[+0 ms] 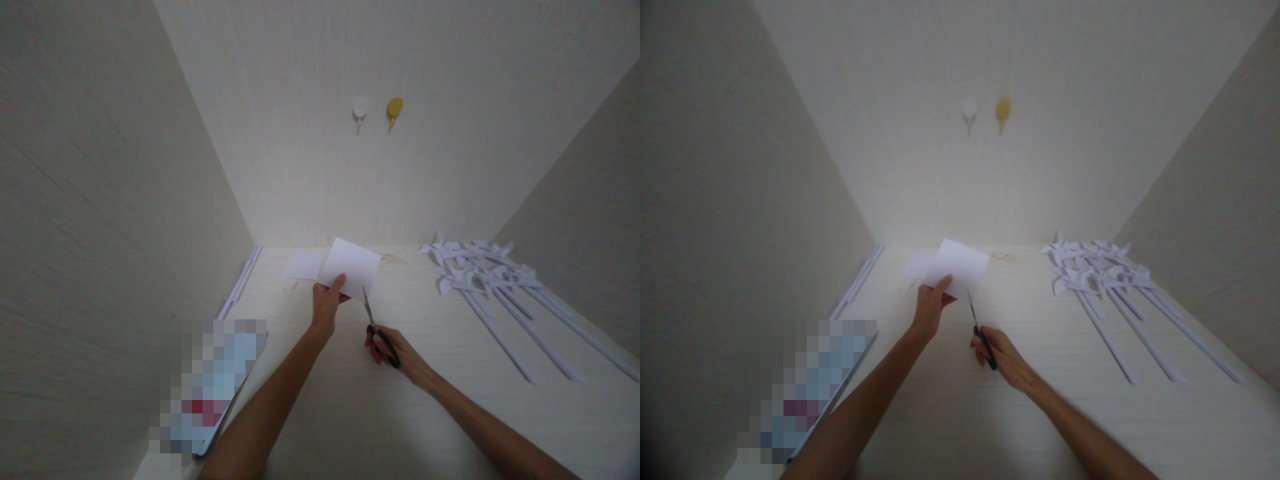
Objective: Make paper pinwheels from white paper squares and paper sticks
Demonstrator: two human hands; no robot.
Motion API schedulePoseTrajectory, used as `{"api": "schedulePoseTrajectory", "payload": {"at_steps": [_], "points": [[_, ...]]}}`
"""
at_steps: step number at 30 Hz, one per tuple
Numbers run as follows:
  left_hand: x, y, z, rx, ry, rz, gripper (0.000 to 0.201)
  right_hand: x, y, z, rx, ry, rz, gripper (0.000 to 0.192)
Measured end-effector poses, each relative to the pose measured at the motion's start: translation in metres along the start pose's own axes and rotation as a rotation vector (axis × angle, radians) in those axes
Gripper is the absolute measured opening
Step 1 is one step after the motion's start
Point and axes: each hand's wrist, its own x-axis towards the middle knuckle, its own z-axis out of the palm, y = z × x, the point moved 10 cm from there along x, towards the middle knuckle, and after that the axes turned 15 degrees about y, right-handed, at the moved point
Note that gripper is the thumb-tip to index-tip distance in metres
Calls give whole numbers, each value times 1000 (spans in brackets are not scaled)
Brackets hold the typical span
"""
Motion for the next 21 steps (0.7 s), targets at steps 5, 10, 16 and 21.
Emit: {"api": "schedulePoseTrajectory", "payload": {"at_steps": [5,10,16,21], "points": [[0,0,-1,9,12,-3,24,0,1,1,3,-2,6,45],[1,0,-2,17,22,1,26,1,4,0,10,5,22,47],[2,1,-1,31,9,14,27,-1,-2,-1,6,31,23,45],[2,5,0,41,-1,40,26,-1,-8,-3,-9,71,0,43]]}}
